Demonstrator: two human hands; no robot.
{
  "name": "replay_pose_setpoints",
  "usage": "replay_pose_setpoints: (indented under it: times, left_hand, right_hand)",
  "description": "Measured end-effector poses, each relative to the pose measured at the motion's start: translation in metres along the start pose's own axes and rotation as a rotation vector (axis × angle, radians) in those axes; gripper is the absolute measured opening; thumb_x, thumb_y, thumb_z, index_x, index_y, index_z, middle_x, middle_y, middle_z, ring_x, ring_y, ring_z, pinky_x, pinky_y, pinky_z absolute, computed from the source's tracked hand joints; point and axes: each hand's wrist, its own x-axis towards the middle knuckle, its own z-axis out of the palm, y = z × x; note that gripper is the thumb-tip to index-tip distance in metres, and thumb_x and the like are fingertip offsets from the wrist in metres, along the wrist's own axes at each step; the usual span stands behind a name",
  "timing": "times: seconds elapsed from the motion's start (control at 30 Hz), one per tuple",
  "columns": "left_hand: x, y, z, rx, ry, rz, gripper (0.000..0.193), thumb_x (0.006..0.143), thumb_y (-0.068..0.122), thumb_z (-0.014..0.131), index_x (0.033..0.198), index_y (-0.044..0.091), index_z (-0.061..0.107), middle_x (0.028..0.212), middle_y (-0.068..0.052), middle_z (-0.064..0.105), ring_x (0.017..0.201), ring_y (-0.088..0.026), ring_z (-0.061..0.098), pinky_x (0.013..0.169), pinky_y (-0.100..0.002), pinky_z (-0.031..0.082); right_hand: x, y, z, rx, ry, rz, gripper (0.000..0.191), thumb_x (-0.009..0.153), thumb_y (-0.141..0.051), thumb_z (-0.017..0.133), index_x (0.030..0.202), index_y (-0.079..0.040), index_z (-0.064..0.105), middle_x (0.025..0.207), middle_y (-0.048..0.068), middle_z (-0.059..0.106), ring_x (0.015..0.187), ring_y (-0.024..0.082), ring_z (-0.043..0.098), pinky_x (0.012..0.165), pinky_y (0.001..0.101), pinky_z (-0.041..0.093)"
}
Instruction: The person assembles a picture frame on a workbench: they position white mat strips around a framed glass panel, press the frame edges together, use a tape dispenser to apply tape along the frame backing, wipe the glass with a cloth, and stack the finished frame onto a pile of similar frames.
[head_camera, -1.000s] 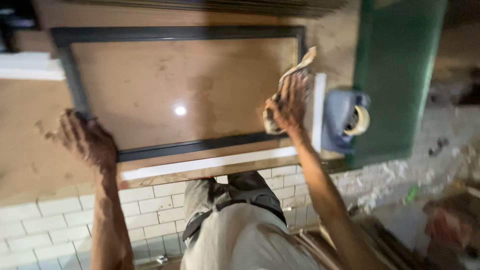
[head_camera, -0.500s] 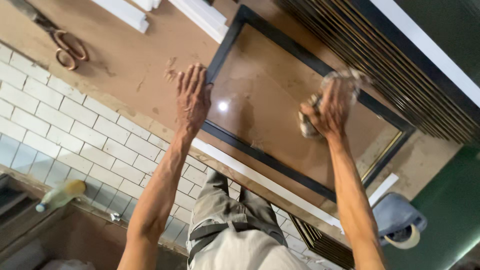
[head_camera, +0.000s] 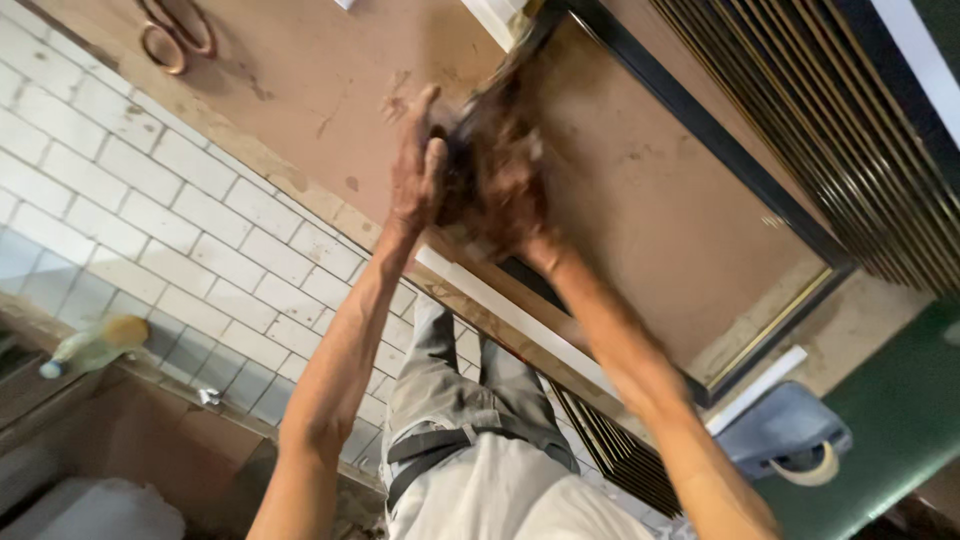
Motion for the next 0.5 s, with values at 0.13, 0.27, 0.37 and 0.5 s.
replay_pose_setpoints:
  times: [0.13, 0.27, 0.37, 0.5]
  left_hand:
    - [-0.007, -0.010, -0.001, -0.010, -0.001, -0.096, 0.060, 0.111, 0.031, 0.048, 0.162, 0.004, 0.033, 0.161, -0.019, 0.047, 0.153, -0.034, 0.042, 0.127, -0.041, 0.032]
    - [-0.008, -0.017, 0.001, -0.227, -0.039, -0.015, 0.057, 0.115, 0.024, 0.046, 0.164, 0.002, 0.030, 0.170, -0.019, 0.038, 0.161, -0.031, 0.034, 0.136, -0.042, 0.027]
    - [-0.007, -0.013, 0.004, -0.032, -0.083, -0.010, 0.054, 0.118, 0.025, 0.049, 0.163, 0.000, 0.033, 0.169, -0.022, 0.036, 0.161, -0.034, 0.034, 0.135, -0.045, 0.027]
    - [-0.007, -0.008, 0.006, 0.482, -0.138, 0.166, 0.046, 0.116, 0.028, 0.060, 0.150, -0.002, 0.053, 0.159, -0.024, 0.047, 0.152, -0.043, 0.037, 0.127, -0.054, 0.033]
  right_hand:
    - [-0.035, -0.058, 0.020, 0.086, -0.176, -0.029, 0.083, 0.099, -0.051, 0.044, 0.163, -0.003, 0.023, 0.139, 0.021, 0.052, 0.111, 0.035, 0.048, 0.099, 0.0433, 0.039]
    - [-0.066, -0.066, 0.020, 0.248, -0.361, 0.019, 0.074, 0.100, -0.038, 0.045, 0.164, -0.008, 0.023, 0.129, 0.015, 0.062, 0.093, 0.028, 0.056, 0.086, 0.0359, 0.047]
    - [-0.113, -0.047, 0.002, 0.424, -0.450, 0.172, 0.069, 0.101, -0.028, 0.045, 0.165, -0.012, 0.024, 0.121, 0.010, 0.069, 0.080, 0.022, 0.063, 0.076, 0.0303, 0.052]
    - [-0.231, -0.014, -0.041, 0.659, -0.326, 0.581, 0.060, 0.104, -0.018, 0.044, 0.163, -0.015, 0.031, 0.116, 0.009, 0.075, 0.072, 0.018, 0.071, 0.069, 0.0265, 0.060]
